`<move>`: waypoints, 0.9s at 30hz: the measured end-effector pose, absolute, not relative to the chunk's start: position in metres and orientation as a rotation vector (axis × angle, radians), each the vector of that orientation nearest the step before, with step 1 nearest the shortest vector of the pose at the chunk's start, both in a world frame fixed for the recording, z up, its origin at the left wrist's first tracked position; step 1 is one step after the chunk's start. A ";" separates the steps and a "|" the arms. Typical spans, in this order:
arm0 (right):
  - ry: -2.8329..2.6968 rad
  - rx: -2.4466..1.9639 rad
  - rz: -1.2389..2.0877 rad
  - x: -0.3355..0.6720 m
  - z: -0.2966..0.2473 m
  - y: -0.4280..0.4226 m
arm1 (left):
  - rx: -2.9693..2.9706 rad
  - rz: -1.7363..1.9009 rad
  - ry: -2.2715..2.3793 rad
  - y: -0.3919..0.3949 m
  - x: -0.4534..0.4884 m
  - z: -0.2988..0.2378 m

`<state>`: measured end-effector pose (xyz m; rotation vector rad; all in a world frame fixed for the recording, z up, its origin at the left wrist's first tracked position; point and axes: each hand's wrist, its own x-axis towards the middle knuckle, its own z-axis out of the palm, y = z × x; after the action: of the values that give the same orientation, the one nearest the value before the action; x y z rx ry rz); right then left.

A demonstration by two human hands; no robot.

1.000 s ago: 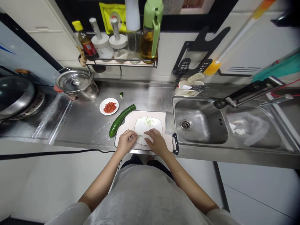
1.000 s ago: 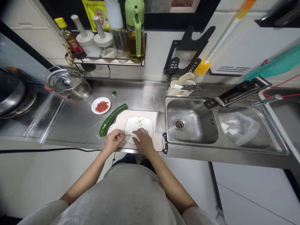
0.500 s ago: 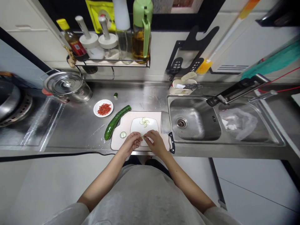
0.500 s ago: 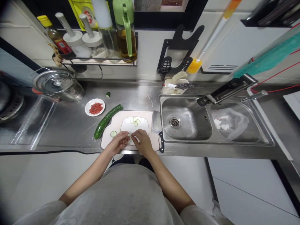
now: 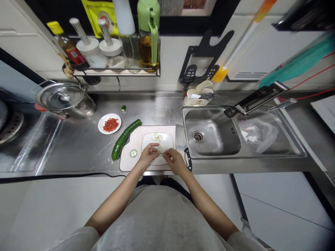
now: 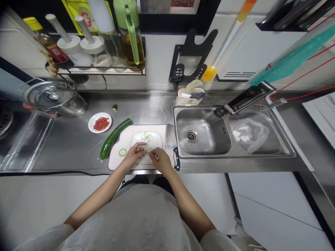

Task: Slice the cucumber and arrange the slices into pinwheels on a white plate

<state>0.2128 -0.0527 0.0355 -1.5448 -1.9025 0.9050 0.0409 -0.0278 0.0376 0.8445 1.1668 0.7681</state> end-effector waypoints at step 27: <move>-1.895 -2.350 0.788 0.223 0.007 -0.028 | 1.945 0.221 1.563 0.010 0.090 -0.005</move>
<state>0.2227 -0.0284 0.0066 -2.3505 -1.8954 0.7884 0.0895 0.0096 -0.0054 1.9447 1.5633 0.2208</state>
